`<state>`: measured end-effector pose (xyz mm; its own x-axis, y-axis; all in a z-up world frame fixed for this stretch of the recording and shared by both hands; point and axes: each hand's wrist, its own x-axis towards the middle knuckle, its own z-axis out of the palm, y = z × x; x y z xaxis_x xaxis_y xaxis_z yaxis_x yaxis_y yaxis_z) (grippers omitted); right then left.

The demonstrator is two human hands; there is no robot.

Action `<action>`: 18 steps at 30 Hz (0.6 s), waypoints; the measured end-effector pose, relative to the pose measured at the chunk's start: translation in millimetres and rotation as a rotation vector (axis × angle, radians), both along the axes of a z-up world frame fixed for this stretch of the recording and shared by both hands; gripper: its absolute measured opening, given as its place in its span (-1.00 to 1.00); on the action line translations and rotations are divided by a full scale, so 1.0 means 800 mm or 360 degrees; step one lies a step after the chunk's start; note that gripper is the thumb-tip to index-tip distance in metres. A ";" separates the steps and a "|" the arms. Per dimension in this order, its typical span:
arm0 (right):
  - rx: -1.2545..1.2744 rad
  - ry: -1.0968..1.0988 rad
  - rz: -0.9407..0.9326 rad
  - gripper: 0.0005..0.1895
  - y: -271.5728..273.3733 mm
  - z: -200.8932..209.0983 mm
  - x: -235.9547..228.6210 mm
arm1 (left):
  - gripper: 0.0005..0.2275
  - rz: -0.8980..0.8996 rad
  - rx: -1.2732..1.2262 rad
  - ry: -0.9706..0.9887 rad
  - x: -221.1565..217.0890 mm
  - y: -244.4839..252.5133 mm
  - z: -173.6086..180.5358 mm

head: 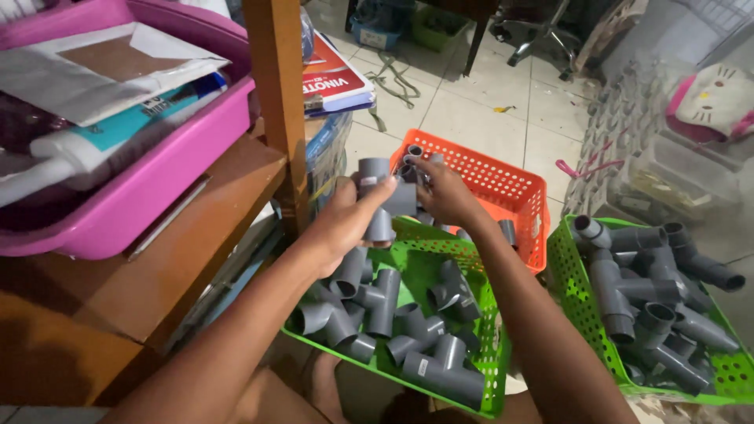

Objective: Sorting and organizing various PVC pipe fittings into different plastic baskets by type and size.

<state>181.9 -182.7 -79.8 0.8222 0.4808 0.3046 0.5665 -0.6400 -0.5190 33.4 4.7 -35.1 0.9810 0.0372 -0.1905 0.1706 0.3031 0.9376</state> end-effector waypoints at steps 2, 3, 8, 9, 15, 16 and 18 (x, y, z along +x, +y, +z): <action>-0.0197 -0.0147 0.0072 -0.35 0.003 -0.002 -0.010 | -0.52 -0.0049 0.0266 -0.0111 -0.010 0.000 0.008; -0.0195 -0.0147 0.0082 -0.35 0.005 -0.005 -0.005 | -0.52 -0.0039 0.0267 -0.0110 -0.016 0.003 0.010; -0.0385 -0.0068 -0.0058 -0.43 -0.011 -0.042 0.037 | -0.57 -0.0301 0.0688 -0.0336 -0.031 0.004 0.023; -0.0386 -0.0069 -0.0060 -0.43 -0.014 -0.031 0.024 | -0.57 -0.0302 0.0686 -0.0338 -0.036 0.003 0.033; 0.0391 0.0266 -0.0105 -0.46 -0.022 0.045 -0.083 | -0.43 -0.0455 0.1044 -0.0446 -0.043 0.005 0.044; 0.0722 0.0229 -0.0076 -0.51 -0.026 0.055 -0.106 | -0.40 -0.0498 0.1127 -0.0457 -0.047 0.002 0.047; 0.1061 0.0198 -0.0044 -0.55 -0.039 0.057 -0.135 | -0.37 -0.0540 0.1217 -0.0461 -0.057 -0.005 0.053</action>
<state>73.7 -214.0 -34.4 0.8797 0.2012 0.4309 0.4650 -0.1743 -0.8680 -11.9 1.0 7.1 0.9681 -0.2493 0.0252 -0.1384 -0.4481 0.8832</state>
